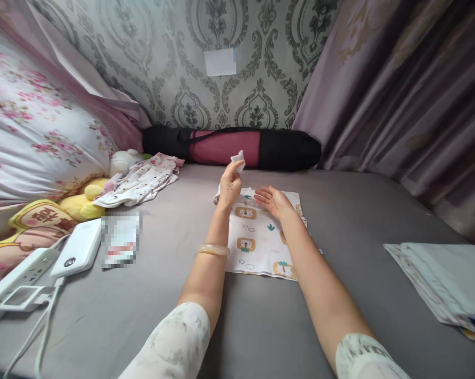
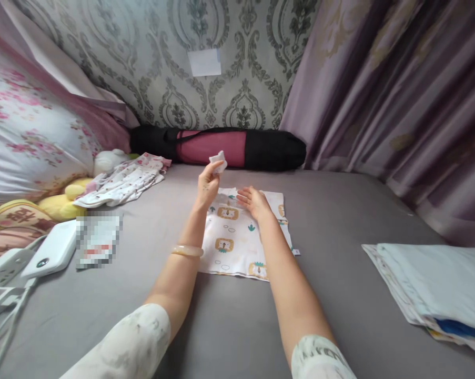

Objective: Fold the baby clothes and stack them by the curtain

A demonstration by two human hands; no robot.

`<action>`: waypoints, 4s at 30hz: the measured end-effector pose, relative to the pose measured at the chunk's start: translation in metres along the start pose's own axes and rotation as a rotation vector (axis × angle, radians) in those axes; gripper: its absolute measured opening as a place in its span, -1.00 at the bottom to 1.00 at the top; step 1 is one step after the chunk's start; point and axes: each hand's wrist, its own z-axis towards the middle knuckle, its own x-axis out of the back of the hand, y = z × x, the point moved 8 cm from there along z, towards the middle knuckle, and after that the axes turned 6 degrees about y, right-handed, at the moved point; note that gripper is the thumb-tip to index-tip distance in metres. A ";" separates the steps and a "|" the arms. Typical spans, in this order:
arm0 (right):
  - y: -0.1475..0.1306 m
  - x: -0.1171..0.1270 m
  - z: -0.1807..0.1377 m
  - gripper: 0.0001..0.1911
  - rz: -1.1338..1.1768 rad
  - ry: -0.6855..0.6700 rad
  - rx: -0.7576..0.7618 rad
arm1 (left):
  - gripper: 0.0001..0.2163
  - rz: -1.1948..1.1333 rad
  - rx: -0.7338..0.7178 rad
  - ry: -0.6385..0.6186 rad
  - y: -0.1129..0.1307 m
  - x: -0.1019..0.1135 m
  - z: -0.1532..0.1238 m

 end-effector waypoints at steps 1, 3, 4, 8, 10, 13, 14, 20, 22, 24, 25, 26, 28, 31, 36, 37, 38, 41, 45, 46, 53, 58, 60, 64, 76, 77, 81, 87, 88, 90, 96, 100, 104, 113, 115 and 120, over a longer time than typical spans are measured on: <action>0.003 0.007 0.000 -0.68 0.046 0.009 -0.030 | -0.67 0.017 -0.026 -0.038 0.001 -0.010 -0.005; 0.009 0.017 0.001 -0.70 0.099 0.016 -0.071 | -0.63 0.056 -0.053 -0.119 0.001 -0.031 -0.018; 0.011 0.020 0.002 -0.70 0.119 0.020 -0.083 | -0.61 0.079 -0.057 -0.163 0.001 -0.040 -0.025; 0.011 0.029 0.006 -0.60 0.201 0.017 -0.096 | -0.50 0.184 -0.037 -0.345 -0.003 -0.073 -0.053; 0.009 0.032 0.008 -0.52 0.231 -0.003 -0.096 | -0.45 0.239 -0.021 -0.439 -0.007 -0.084 -0.066; 0.006 0.035 0.011 -0.40 0.251 -0.055 -0.086 | -0.41 0.287 -0.004 -0.560 -0.013 -0.098 -0.082; 0.006 0.036 0.011 -0.37 0.253 -0.070 -0.081 | -0.41 0.289 -0.002 -0.590 -0.014 -0.101 -0.087; 0.000 0.040 0.009 -0.36 0.258 -0.095 -0.063 | -0.50 0.266 0.037 -0.689 -0.010 -0.114 -0.097; -0.002 0.040 0.008 -0.44 0.252 -0.094 -0.060 | -0.57 0.258 0.077 -0.696 -0.005 -0.112 -0.094; -0.002 0.042 0.009 -0.54 0.255 -0.068 -0.063 | -0.65 0.246 0.121 -0.673 0.000 -0.106 -0.086; -0.001 0.043 0.010 -0.61 0.256 -0.047 -0.064 | -0.68 0.243 0.145 -0.647 0.002 -0.101 -0.080; -0.001 0.044 0.010 -0.69 0.251 -0.025 -0.059 | -0.70 0.242 0.173 -0.611 0.001 -0.094 -0.074; -0.001 0.046 0.012 -0.87 0.222 0.021 -0.025 | -0.72 0.249 0.227 -0.507 -0.005 -0.074 -0.058; -0.004 0.051 0.012 -0.82 0.169 0.090 0.058 | -0.67 0.288 0.279 -0.311 -0.023 -0.033 -0.036; -0.015 0.061 0.012 -0.72 0.111 0.202 0.145 | -0.53 0.484 0.421 -0.162 -0.057 0.035 -0.024; -0.017 0.063 0.012 -0.72 0.102 0.218 0.156 | -0.53 0.535 0.463 -0.175 -0.062 0.043 -0.026; -0.018 0.064 0.012 -0.71 0.093 0.230 0.164 | -0.55 0.586 0.509 -0.199 -0.066 0.049 -0.029; -0.021 0.067 0.012 -0.70 0.073 0.245 0.179 | -0.56 0.710 0.664 -0.290 -0.077 0.055 -0.043; -0.021 0.069 0.012 -0.73 0.055 0.256 0.189 | -0.50 0.777 0.792 -0.360 -0.084 0.051 -0.056; -0.022 0.069 0.011 -0.74 0.050 0.257 0.196 | -0.49 0.787 0.799 -0.366 -0.084 0.050 -0.057; -0.021 0.085 0.016 -0.77 -0.052 0.332 0.210 | -0.51 0.840 0.804 -0.354 -0.080 0.050 -0.060; -0.018 0.099 0.019 -0.82 -0.172 0.388 0.192 | -0.56 0.845 0.823 -0.345 -0.077 0.051 -0.060; -0.019 0.104 0.019 -0.84 -0.236 0.409 0.204 | -0.62 0.856 0.822 -0.354 -0.074 0.051 -0.058; -0.024 0.109 0.022 -0.81 -0.364 0.440 0.258 | -0.79 0.898 0.848 -0.448 -0.064 0.052 -0.056; -0.029 0.123 0.039 -0.81 -0.640 0.512 0.413 | -0.80 0.875 0.925 -0.531 -0.063 0.055 -0.059; -0.030 0.124 0.038 -0.81 -0.634 0.528 0.420 | -0.81 0.868 0.932 -0.538 -0.063 0.055 -0.059; -0.034 0.125 0.033 -0.76 -0.663 0.568 0.421 | -0.83 0.837 0.947 -0.564 -0.060 0.055 -0.060; -0.042 0.116 0.019 -0.69 -0.843 0.575 0.420 | -0.85 0.892 0.928 -0.551 -0.060 0.054 -0.060; -0.043 0.115 0.017 -0.70 -0.864 0.579 0.431 | -0.84 0.907 0.930 -0.545 -0.060 0.054 -0.061; -0.045 0.114 0.013 -0.71 -0.890 0.587 0.443 | -0.83 0.925 0.941 -0.547 -0.060 0.055 -0.061; -0.045 0.111 0.009 -0.74 -0.918 0.572 0.497 | -0.81 0.956 0.946 -0.606 -0.059 0.059 -0.062; -0.046 0.105 0.001 -0.72 -0.945 0.557 0.545 | -0.77 1.014 0.759 -0.402 -0.048 0.060 -0.042; -0.051 0.088 -0.011 -0.70 -0.998 0.587 0.653 | -0.81 0.944 0.452 -0.376 -0.036 0.027 -0.032; 0.005 -0.010 -0.010 -0.51 -1.384 0.020 0.824 | -0.59 0.930 0.143 -0.651 -0.040 -0.052 -0.073; 0.014 -0.013 -0.009 -0.48 -1.468 0.002 0.792 | -0.58 0.970 0.152 -0.637 -0.045 -0.052 -0.079; 0.020 -0.010 -0.007 -0.43 -1.599 0.039 0.696 | -0.51 1.112 0.211 -0.619 -0.058 -0.043 -0.084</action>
